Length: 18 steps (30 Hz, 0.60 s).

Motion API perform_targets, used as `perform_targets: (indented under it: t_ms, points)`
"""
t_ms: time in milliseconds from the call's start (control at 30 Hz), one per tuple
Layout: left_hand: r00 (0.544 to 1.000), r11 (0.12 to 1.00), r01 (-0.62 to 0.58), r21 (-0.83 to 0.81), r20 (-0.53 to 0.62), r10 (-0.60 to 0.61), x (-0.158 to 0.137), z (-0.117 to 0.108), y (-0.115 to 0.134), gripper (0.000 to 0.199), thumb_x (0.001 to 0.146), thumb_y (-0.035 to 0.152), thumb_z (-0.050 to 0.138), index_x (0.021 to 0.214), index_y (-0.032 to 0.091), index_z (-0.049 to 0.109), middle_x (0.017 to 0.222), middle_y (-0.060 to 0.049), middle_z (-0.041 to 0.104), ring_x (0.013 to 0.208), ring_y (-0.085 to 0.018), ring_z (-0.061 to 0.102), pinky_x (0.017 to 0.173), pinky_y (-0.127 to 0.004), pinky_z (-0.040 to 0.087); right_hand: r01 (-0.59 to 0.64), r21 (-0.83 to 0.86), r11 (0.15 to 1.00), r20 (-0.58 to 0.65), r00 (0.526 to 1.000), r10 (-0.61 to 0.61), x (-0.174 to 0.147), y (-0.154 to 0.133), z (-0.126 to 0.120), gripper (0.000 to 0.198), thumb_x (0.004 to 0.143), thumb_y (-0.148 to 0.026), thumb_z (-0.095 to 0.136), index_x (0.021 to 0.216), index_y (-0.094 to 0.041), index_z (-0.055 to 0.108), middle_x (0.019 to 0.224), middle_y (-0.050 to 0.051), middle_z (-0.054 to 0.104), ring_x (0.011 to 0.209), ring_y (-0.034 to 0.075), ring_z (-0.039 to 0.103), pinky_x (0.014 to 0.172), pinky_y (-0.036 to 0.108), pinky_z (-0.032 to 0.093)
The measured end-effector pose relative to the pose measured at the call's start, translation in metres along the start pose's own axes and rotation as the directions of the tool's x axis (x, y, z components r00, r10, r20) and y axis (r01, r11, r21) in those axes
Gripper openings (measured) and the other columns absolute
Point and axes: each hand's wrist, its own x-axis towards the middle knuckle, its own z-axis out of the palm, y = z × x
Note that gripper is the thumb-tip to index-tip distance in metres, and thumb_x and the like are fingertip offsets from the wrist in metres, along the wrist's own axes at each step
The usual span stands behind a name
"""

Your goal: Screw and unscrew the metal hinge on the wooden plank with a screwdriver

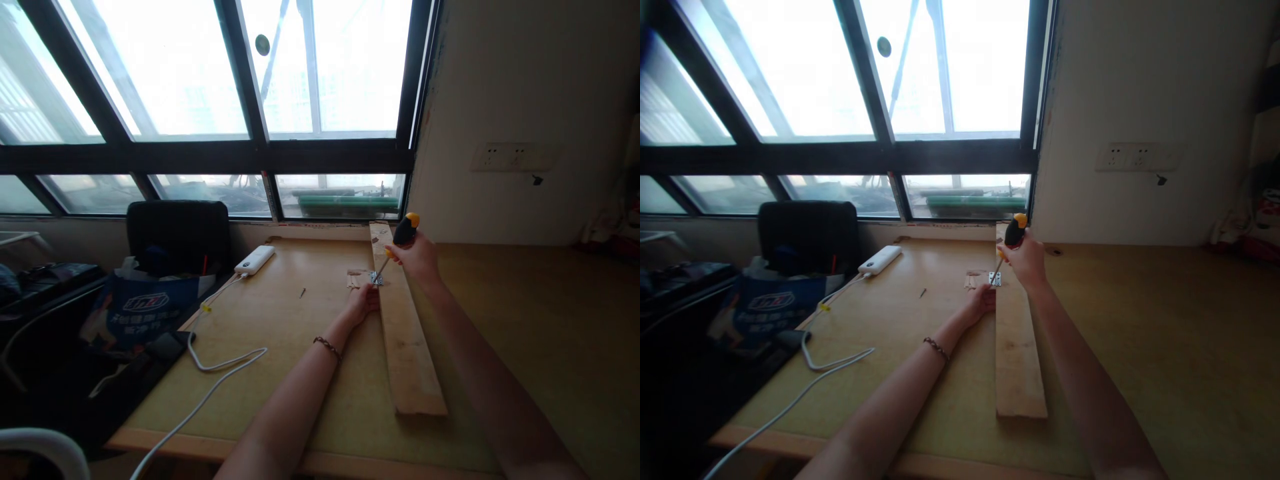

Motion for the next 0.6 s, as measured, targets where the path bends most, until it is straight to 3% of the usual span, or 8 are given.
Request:
perform_targets:
  t_ms: [67,133,267,367,467,600]
  points:
    - [1.0,1.0,0.0,0.006,0.001,0.0,-0.001,0.001,0.001,0.022,0.079,0.027,0.045,0.076,0.011,0.06,0.071,-0.009,0.066,0.062,-0.015,0.061,0.062,-0.028,0.049,0.014,-0.122,0.992,-0.091,0.996,-0.025,0.0,0.001,0.001,0.041,0.058,-0.042,0.074,0.082,-0.018,0.052,0.076,0.007,0.067,0.06,0.022,0.067,0.049,0.028,0.053]
    - [1.0,1.0,0.006,0.012,-0.001,-0.006,-0.003,0.001,0.002,0.022,0.079,0.028,0.045,0.076,0.011,0.06,0.072,-0.01,0.066,0.062,-0.016,0.062,0.061,-0.028,0.049,-0.013,-0.119,0.993,-0.08,0.997,0.003,0.0,0.001,0.001,0.041,0.06,-0.044,0.072,0.084,-0.017,0.051,0.076,0.007,0.067,0.056,0.021,0.066,0.045,0.026,0.051]
    - [1.0,1.0,0.016,0.012,-0.01,-0.016,-0.003,0.002,0.003,0.021,0.078,0.028,0.048,0.077,0.011,0.061,0.072,-0.011,0.067,0.064,-0.017,0.062,0.065,-0.029,0.05,-0.123,0.077,0.989,0.101,0.988,0.115,0.001,-0.003,-0.005,0.038,0.063,-0.036,0.071,0.086,-0.017,0.048,0.077,0.006,0.067,0.044,0.016,0.061,0.035,0.022,0.045]
    - [1.0,1.0,0.006,0.007,-0.006,-0.006,-0.002,0.001,0.002,0.021,0.078,0.027,0.048,0.077,0.01,0.061,0.071,-0.011,0.067,0.063,-0.018,0.063,0.066,-0.031,0.05,-0.201,0.275,0.94,0.276,0.953,0.123,0.002,-0.009,-0.011,0.035,0.06,-0.021,0.072,0.084,-0.017,0.046,0.089,0.007,0.067,0.049,0.014,0.063,0.039,0.022,0.049]
    - [1.0,1.0,-0.01,0.004,0.002,0.01,0.001,-0.001,0.001,0.021,0.078,0.026,0.046,0.076,0.01,0.06,0.072,-0.011,0.067,0.061,-0.018,0.062,0.062,-0.031,0.049,-0.263,0.366,0.893,0.368,0.922,0.12,0.002,-0.01,-0.016,0.036,0.057,-0.015,0.072,0.083,-0.017,0.046,0.093,0.008,0.067,0.056,0.016,0.066,0.044,0.023,0.052]
    - [1.0,1.0,-0.012,0.005,0.006,0.012,0.002,-0.002,0.0,0.021,0.077,0.026,0.046,0.076,0.01,0.059,0.071,-0.01,0.066,0.058,-0.017,0.062,0.059,-0.029,0.048,-0.167,0.273,0.947,0.274,0.958,0.09,0.005,-0.005,-0.013,0.037,0.056,-0.023,0.074,0.08,-0.018,0.047,0.077,0.005,0.067,0.055,0.019,0.066,0.044,0.026,0.052]
